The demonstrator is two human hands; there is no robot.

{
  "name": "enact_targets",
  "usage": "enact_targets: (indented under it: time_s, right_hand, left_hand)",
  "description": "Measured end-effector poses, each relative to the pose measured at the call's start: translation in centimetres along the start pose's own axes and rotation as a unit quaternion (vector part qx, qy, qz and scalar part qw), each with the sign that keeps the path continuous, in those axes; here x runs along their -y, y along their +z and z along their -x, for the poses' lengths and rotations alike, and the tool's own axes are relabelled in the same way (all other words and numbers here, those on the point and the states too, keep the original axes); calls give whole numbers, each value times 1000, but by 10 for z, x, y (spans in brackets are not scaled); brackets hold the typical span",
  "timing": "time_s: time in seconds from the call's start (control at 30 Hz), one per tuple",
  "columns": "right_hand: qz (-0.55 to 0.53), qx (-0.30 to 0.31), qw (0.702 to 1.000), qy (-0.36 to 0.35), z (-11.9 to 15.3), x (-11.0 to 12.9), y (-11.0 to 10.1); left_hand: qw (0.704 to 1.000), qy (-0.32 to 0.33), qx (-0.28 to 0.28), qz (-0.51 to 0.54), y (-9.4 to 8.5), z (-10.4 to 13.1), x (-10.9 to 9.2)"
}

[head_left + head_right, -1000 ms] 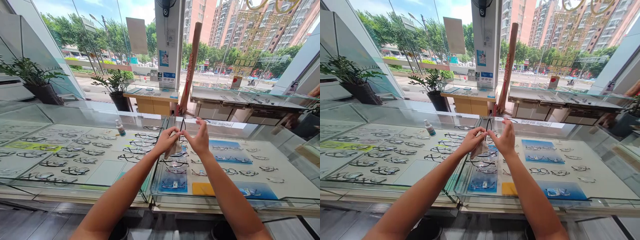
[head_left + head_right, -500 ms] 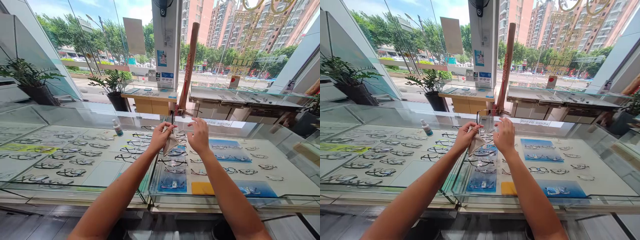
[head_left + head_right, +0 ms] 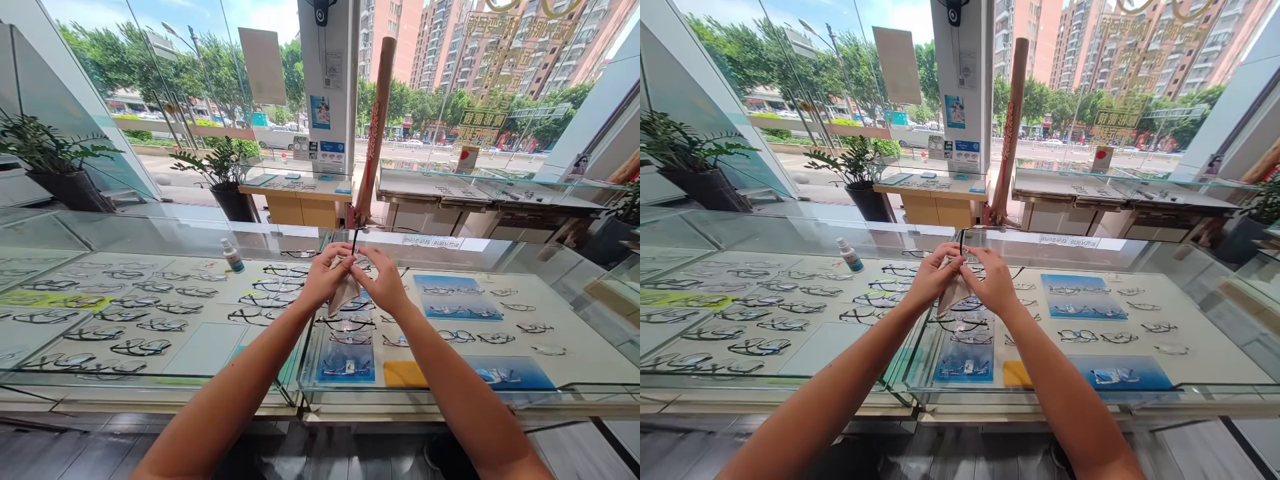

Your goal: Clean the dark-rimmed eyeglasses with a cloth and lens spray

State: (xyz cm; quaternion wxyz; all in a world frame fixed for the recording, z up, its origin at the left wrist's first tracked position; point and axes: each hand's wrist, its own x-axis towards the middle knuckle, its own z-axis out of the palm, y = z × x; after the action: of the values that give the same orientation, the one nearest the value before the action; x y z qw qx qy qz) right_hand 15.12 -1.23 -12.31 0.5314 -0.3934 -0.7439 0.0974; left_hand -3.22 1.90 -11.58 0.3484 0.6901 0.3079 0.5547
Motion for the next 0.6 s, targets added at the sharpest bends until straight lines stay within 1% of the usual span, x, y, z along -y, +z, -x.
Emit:
enact_targets:
  time_s: [0.17, 0.33, 0.43, 0.53, 0.6]
  right_hand:
    - [-84, 2, 996, 39, 1, -2, 2]
    - [-121, -6, 990, 65, 2, 2, 2]
    - [-116, -35, 990, 72, 0, 1, -1]
    - [-104, -88, 987, 83, -3, -5, -9]
    - [-93, -123, 984, 89, -6, -10, -15]
  left_hand:
    - [999, -23, 6, 30, 0, 1, -3]
    - [998, -48, 18, 41, 2, 3, -11]
    - [988, -111, 42, 96, 3, 3, -15]
    - [959, -215, 89, 161, 1, 2, -11]
    - [939, -275, 127, 163, 0, 3, -4]
